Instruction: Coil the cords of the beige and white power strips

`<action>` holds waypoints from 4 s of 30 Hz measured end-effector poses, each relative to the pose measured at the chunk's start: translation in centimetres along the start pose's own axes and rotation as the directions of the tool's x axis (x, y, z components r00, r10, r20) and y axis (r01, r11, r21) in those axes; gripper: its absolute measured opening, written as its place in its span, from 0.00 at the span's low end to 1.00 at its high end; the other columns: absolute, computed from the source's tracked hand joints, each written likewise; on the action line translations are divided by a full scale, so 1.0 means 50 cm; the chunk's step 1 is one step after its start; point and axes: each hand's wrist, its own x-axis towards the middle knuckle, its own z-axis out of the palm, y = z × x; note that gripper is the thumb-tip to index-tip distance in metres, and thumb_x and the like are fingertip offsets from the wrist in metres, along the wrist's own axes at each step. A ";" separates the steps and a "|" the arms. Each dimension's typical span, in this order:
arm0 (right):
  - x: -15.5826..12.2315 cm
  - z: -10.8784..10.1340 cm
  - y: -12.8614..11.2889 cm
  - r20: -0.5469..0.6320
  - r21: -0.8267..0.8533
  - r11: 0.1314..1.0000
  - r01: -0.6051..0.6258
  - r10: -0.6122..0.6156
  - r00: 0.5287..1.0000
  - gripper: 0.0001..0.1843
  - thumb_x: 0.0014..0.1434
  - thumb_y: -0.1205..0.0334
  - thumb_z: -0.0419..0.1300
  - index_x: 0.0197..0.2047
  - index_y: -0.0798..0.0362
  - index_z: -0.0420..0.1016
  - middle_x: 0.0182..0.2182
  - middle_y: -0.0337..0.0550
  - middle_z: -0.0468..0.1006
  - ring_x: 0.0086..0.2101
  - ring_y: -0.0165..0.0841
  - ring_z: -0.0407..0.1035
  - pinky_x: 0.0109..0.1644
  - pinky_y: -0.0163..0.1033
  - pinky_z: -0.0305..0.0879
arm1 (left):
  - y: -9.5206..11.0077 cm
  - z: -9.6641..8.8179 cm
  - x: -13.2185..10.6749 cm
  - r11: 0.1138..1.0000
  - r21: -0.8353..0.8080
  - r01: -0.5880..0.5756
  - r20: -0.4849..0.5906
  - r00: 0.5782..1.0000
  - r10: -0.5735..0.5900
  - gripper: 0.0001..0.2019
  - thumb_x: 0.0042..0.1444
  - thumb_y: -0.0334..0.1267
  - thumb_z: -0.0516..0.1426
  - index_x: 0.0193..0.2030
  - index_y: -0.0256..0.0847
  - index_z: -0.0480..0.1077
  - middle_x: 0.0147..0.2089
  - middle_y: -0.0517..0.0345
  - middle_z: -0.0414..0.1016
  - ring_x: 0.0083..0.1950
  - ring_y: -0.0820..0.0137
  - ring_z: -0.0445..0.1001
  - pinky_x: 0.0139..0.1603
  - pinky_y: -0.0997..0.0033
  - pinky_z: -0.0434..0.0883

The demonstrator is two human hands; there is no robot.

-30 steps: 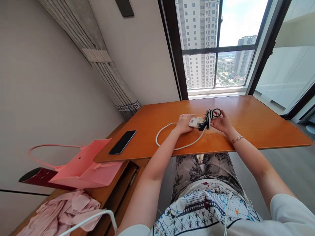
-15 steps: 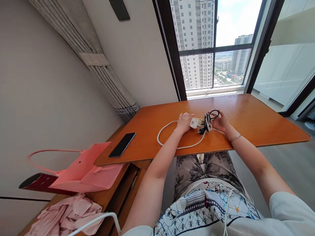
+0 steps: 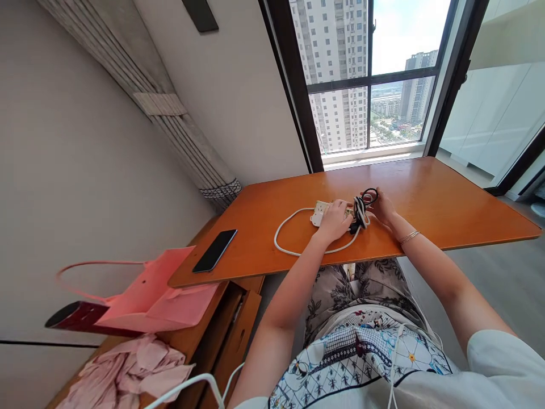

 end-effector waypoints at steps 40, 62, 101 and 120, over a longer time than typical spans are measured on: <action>-0.046 0.048 0.020 0.085 -0.371 0.811 0.453 -0.456 0.886 0.08 0.50 0.55 0.71 0.32 0.49 0.81 0.29 0.39 0.81 0.29 0.32 0.74 0.40 0.41 0.75 | -0.020 0.127 -0.022 0.829 -0.559 -0.021 -0.383 0.893 -0.235 0.16 0.56 0.32 0.56 0.53 0.42 0.69 0.52 0.48 0.79 0.55 0.61 0.77 0.61 0.55 0.73; -0.054 0.037 0.019 0.314 -0.529 0.697 0.485 -0.370 0.874 0.29 0.46 0.46 0.73 0.49 0.51 0.80 0.40 0.45 0.80 0.39 0.37 0.74 0.45 0.43 0.72 | -0.031 0.124 -0.016 0.866 -0.436 -0.246 -0.488 0.873 0.002 0.15 0.64 0.47 0.57 0.53 0.43 0.69 0.51 0.48 0.77 0.53 0.60 0.76 0.56 0.56 0.72; -0.009 0.009 0.001 -0.040 -0.141 0.967 -0.211 0.208 0.977 0.07 0.62 0.59 0.62 0.39 0.54 0.75 0.30 0.43 0.80 0.25 0.27 0.70 0.25 0.29 0.63 | 0.005 0.108 -0.029 0.996 -0.089 -0.014 -0.247 0.969 -0.008 0.20 0.52 0.35 0.61 0.53 0.42 0.72 0.52 0.50 0.81 0.55 0.58 0.77 0.68 0.52 0.59; -0.058 0.032 0.012 0.345 -0.415 0.908 -0.063 0.221 0.912 0.28 0.41 0.63 0.75 0.48 0.53 0.76 0.41 0.44 0.82 0.36 0.34 0.75 0.38 0.36 0.74 | -0.103 -0.002 0.017 0.881 -0.471 -0.049 -0.467 0.861 -0.202 0.20 0.57 0.35 0.54 0.56 0.42 0.73 0.50 0.50 0.82 0.52 0.60 0.79 0.54 0.60 0.74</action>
